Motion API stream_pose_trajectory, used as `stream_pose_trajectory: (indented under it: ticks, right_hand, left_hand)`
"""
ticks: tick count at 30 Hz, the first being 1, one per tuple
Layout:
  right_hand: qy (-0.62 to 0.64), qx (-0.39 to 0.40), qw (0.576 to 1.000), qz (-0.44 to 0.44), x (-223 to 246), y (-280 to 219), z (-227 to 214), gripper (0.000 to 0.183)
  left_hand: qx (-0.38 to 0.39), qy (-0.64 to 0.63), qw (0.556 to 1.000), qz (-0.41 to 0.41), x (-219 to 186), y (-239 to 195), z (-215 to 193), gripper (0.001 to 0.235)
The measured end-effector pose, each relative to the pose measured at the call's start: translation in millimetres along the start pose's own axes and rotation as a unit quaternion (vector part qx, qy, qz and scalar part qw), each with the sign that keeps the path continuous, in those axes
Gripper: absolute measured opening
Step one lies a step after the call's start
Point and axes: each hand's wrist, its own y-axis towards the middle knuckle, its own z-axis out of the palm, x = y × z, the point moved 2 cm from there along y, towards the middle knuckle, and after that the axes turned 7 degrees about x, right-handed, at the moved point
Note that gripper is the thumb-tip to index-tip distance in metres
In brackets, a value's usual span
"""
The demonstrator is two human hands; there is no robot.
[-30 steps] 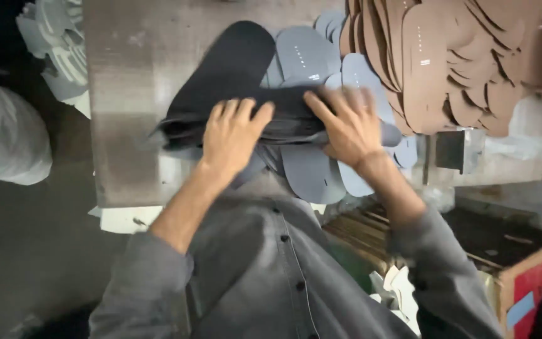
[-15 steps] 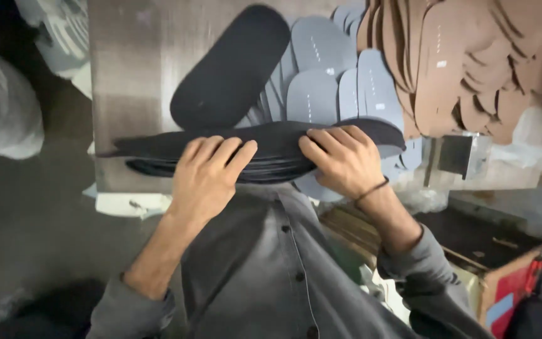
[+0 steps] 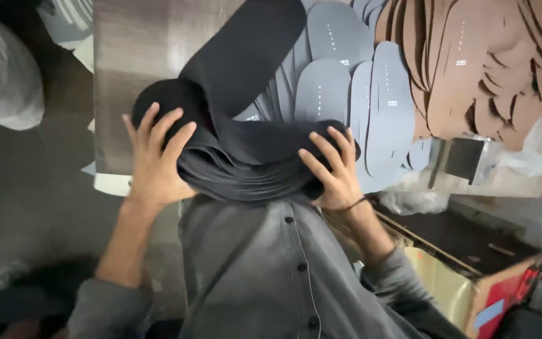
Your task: Sorting and stacking shoe insoles by color and size.
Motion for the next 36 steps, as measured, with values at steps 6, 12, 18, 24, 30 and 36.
stream_pose_trajectory:
  ticks: [6, 12, 18, 24, 30, 36]
  right_hand:
    - [-0.188, 0.063, 0.976, -0.095, -17.6, 33.0, 9.9, 0.079]
    - [-0.158, 0.208, 0.958, -0.122, -9.1, 53.0, -19.3, 0.073]
    - [-0.244, 0.071, 0.960, -0.118, 25.0, 77.8, 4.5, 0.072]
    - [-0.189, 0.146, 0.960, -0.144, 28.8, 82.7, 13.6, 0.056]
    - [-0.236, 0.124, 0.948, -0.177, 31.6, 84.9, 31.3, 0.074]
    - [-0.095, 0.174, 0.971, -0.134, 6.3, 47.0, 27.6, 0.078]
  left_hand:
    - [0.046, 0.138, 0.983, 0.112, -13.1, 52.8, -8.7, 0.068]
    - [0.134, 0.175, 0.965, 0.141, 15.9, 17.7, -3.5, 0.041]
    - [0.069, 0.125, 0.985, 0.102, -37.8, 46.3, -13.3, 0.055]
    - [0.063, 0.249, 0.958, 0.124, -42.0, 39.9, -10.6, 0.037]
    - [0.184, 0.215, 0.951, 0.123, -24.6, 27.9, 15.2, 0.036]
    - [0.130, 0.127, 0.981, 0.066, -26.2, 29.7, -33.9, 0.074]
